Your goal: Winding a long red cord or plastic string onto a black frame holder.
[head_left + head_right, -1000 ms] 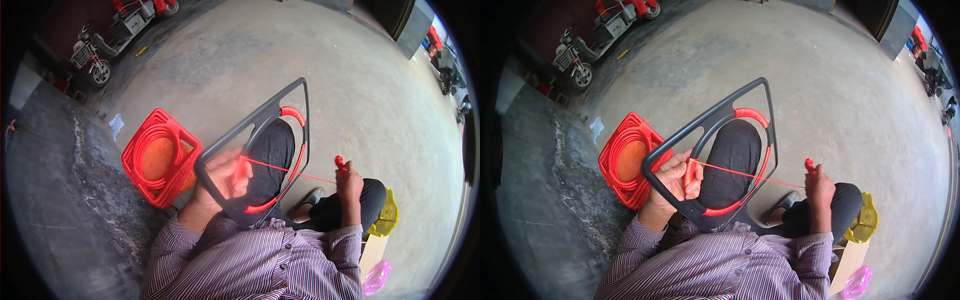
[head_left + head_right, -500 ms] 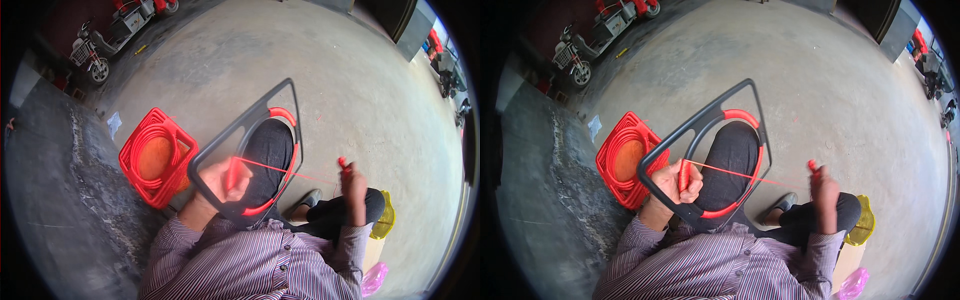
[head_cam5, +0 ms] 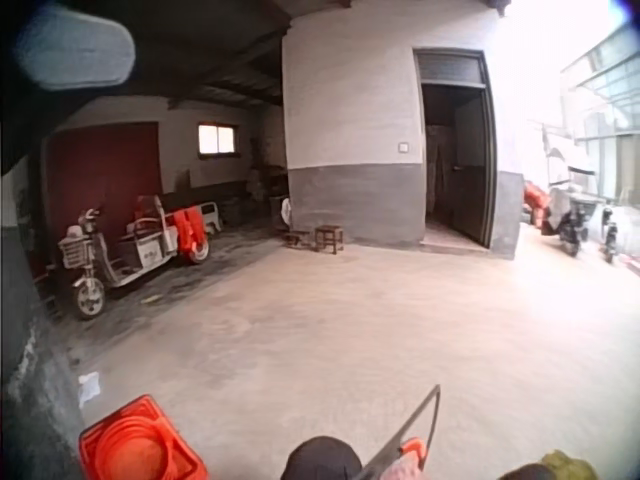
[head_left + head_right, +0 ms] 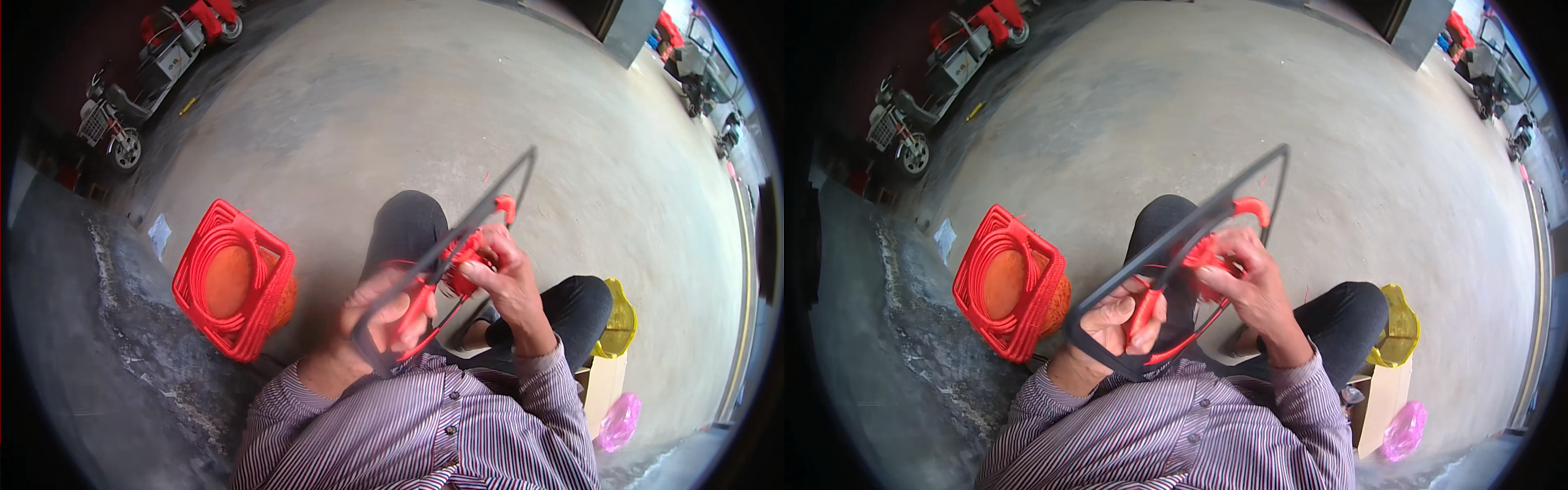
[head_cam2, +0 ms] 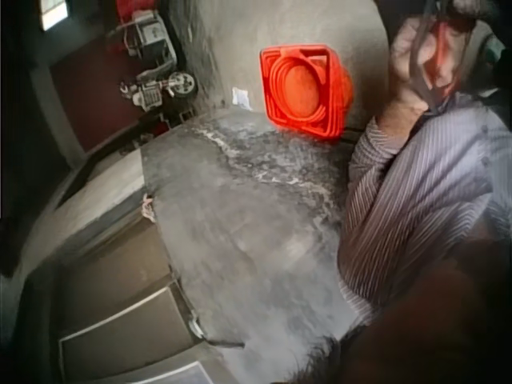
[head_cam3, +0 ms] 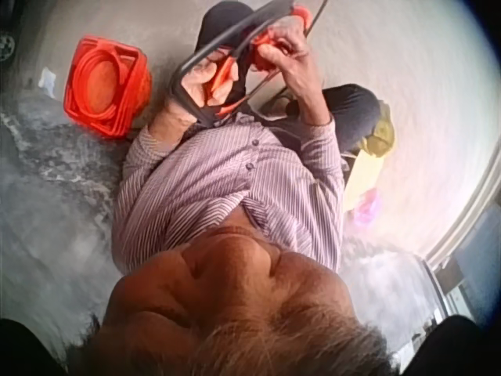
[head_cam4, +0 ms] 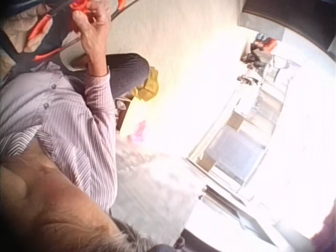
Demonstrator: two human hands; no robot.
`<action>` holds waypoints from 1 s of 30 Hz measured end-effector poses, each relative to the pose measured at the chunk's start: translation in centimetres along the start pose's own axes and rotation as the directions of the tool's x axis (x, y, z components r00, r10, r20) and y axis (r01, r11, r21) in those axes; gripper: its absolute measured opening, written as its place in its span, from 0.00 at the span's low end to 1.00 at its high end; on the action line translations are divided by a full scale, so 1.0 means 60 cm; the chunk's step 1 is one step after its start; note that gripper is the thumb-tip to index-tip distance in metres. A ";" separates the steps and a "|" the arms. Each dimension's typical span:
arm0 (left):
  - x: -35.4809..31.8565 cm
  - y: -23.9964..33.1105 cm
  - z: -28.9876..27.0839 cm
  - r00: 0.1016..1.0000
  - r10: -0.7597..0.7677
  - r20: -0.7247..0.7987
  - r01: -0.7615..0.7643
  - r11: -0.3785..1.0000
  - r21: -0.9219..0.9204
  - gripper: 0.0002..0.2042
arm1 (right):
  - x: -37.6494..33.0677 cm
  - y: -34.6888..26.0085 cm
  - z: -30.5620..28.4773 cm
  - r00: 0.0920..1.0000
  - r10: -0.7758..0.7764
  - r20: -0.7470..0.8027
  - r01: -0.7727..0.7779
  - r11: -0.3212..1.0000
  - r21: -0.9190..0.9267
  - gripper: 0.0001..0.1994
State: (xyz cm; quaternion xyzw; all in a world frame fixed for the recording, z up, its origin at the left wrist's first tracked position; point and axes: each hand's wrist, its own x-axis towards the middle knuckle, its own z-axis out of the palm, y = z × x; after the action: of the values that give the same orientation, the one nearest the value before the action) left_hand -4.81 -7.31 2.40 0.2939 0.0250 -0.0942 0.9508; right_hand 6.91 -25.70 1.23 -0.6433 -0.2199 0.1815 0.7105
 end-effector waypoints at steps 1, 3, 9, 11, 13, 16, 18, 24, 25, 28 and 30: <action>0.001 0.002 0.016 0.996 -0.019 0.087 0.022 0.999 -0.039 0.18 | 0.010 0.003 0.013 0.998 -0.036 0.051 0.031 0.995 0.095 0.10; 0.002 0.000 0.021 0.975 -0.196 0.107 0.211 0.965 -0.158 0.32 | 0.020 -0.001 0.020 0.973 -0.152 0.176 0.138 0.986 0.088 0.11; 0.022 -0.017 0.060 0.940 -0.259 -0.220 0.196 0.943 -0.270 0.24 | 0.034 -0.016 -0.007 0.787 -0.385 0.483 0.270 0.918 0.291 0.16; 0.015 -0.017 0.031 0.947 -0.255 -0.194 0.214 0.954 -0.211 0.21 | 0.017 -0.016 0.005 0.922 -0.219 0.320 0.099 0.931 0.351 0.17; 0.001 -0.010 0.023 0.982 -0.064 -0.178 0.109 0.960 0.259 0.18 | -0.002 0.004 0.004 0.994 0.052 0.099 -0.089 0.906 0.414 0.20; 0.019 -0.004 0.007 0.998 0.064 -0.001 -0.063 0.994 -0.092 0.16 | -0.029 0.050 -0.004 0.981 -0.036 0.192 -0.024 0.954 0.298 0.28; 0.018 -0.008 0.022 0.974 0.148 -0.173 -0.146 0.989 0.025 0.14 | -0.047 0.017 0.033 0.970 0.012 0.243 -0.103 0.925 0.366 0.33; 0.018 -0.022 0.020 0.984 0.107 -0.140 -0.090 0.989 0.119 0.20 | -0.037 0.031 0.020 0.974 -0.227 0.017 0.209 0.921 0.330 0.26; 0.018 -0.017 0.023 0.986 0.096 -0.138 -0.083 0.991 0.102 0.23 | -0.029 0.018 0.011 0.970 -0.212 -0.120 0.244 0.822 0.515 0.25; 0.007 0.006 0.012 0.977 0.159 -0.143 -0.144 0.983 0.110 0.21 | -0.012 -0.014 -0.032 0.954 -0.068 -0.291 0.285 0.497 0.820 0.22; -0.002 0.009 -0.015 0.969 0.203 -0.138 -0.188 0.975 0.117 0.20 | -0.027 0.012 -0.089 0.970 -0.056 -0.238 0.240 0.405 0.882 0.21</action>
State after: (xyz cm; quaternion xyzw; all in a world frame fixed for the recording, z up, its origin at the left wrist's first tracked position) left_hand -4.80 -6.35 1.96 0.3498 0.0622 0.0213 0.9345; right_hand 8.49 -30.94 -0.03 -0.1500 -0.0818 0.1516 0.9736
